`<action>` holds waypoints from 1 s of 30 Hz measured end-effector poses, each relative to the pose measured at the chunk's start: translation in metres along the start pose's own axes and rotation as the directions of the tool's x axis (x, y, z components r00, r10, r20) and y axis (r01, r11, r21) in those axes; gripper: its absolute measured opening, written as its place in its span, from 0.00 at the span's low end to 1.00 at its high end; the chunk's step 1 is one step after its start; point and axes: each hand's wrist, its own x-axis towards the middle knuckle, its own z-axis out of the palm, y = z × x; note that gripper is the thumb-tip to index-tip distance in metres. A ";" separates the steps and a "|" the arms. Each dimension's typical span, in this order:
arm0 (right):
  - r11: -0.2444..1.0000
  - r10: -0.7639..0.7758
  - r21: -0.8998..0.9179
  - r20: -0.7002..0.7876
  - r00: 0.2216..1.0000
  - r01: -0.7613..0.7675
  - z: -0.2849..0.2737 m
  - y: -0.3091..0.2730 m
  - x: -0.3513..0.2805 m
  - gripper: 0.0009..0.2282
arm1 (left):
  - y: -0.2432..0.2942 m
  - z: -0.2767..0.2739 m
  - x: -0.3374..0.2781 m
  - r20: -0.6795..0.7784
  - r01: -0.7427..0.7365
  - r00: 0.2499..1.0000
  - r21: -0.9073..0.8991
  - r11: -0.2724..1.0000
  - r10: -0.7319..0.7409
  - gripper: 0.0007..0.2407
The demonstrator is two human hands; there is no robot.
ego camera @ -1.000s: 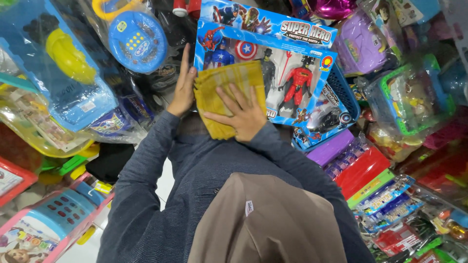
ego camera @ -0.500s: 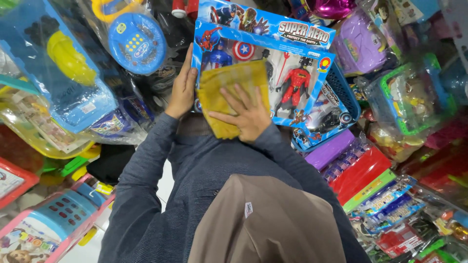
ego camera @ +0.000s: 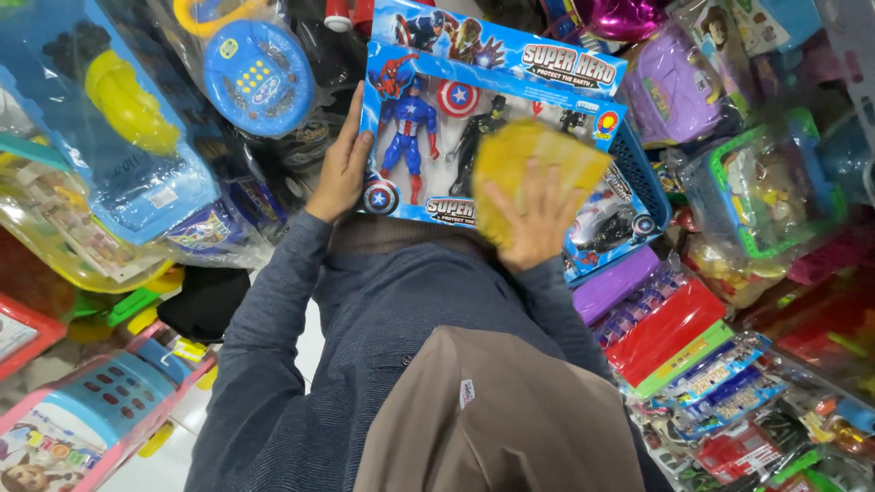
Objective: Cleaning and wiping down toy packages in a toy store aisle.
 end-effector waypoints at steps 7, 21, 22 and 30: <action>0.935 0.341 0.149 -0.126 0.932 -0.322 -0.014 -0.008 0.021 0.35 | -0.004 0.003 0.000 -0.059 0.011 0.998 -0.014 1.000 -0.012 0.23; 0.999 0.030 -0.031 -0.002 1.000 -0.030 -0.021 -0.027 0.090 0.38 | -0.012 0.003 0.003 -0.046 0.011 0.999 -0.098 0.995 -0.015 0.24; 0.999 0.032 -0.032 -0.003 0.999 -0.032 -0.026 -0.026 0.092 0.38 | -0.012 0.003 0.003 -0.043 0.010 0.999 -0.098 0.995 -0.014 0.24; 0.919 0.395 0.096 -0.211 0.894 -0.383 -0.019 -0.008 0.140 0.35 | -0.012 0.004 0.005 -0.051 -0.017 0.999 -0.040 0.999 0.015 0.24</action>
